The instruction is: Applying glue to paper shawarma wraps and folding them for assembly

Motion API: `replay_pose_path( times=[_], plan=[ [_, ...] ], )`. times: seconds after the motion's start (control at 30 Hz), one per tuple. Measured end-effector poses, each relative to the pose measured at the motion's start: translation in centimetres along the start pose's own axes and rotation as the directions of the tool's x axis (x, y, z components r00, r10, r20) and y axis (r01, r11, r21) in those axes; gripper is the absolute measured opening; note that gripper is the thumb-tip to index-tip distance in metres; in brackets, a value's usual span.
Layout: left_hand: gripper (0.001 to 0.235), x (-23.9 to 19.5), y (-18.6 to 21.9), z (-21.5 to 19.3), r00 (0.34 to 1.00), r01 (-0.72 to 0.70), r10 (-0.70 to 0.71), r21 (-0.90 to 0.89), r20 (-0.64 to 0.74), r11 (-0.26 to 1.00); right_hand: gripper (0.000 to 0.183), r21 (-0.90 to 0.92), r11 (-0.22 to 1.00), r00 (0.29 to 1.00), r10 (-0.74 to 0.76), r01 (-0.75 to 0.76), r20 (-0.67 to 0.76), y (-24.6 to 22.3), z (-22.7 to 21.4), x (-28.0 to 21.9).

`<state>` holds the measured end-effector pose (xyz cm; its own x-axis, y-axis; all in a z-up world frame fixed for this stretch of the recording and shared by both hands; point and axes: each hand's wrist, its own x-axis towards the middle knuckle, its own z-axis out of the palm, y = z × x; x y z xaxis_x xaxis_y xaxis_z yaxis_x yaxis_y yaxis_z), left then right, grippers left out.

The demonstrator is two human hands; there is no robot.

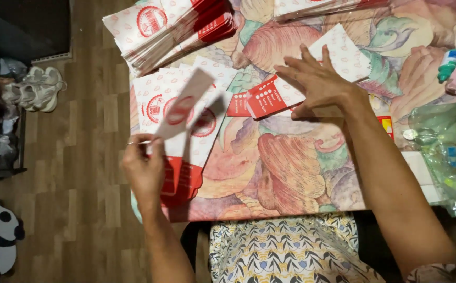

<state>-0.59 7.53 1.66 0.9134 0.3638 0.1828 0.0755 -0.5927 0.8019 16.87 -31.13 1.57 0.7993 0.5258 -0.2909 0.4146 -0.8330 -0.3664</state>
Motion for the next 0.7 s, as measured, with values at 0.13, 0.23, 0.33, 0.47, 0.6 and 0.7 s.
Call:
replay_pose_path(
  times=[0.13,0.23,0.33,0.47,0.6,0.7],
  plan=[
    [0.02,-0.1,-4.5,-1.2,0.976,0.131,-0.08,0.251,-0.204,0.959,0.114,-0.088,0.995,0.999,-0.045,0.046,0.015,-0.3,1.3,1.0],
    [0.026,-0.5,-4.9,-0.6,0.977,0.182,-0.131,0.343,-0.167,0.921,0.091,-0.093,0.991,0.983,-0.105,0.091,-0.154,0.9,4.2,1.4],
    [0.031,-0.8,-4.2,0.7,0.98,0.177,-0.115,0.461,-0.16,0.87,0.081,-0.108,0.979,0.91,-0.199,0.171,-0.364,0.6,6.1,1.8],
    [0.04,-1.4,-3.9,2.0,0.982,0.074,0.039,0.566,-0.185,0.821,0.104,-0.059,0.997,0.967,-0.071,0.059,-0.246,-2.5,4.2,0.9],
    [0.036,-2.6,-2.3,2.0,0.976,0.048,0.073,0.531,-0.205,0.846,0.107,-0.027,1.0,0.996,-0.008,0.006,-0.088,-2.8,1.8,-0.4],
    [0.033,-3.8,-1.3,2.1,0.972,-0.015,0.126,0.479,-0.2,0.878,0.087,-0.04,0.996,0.995,0.078,-0.08,-0.061,-1.6,2.4,0.3]
  ],
)
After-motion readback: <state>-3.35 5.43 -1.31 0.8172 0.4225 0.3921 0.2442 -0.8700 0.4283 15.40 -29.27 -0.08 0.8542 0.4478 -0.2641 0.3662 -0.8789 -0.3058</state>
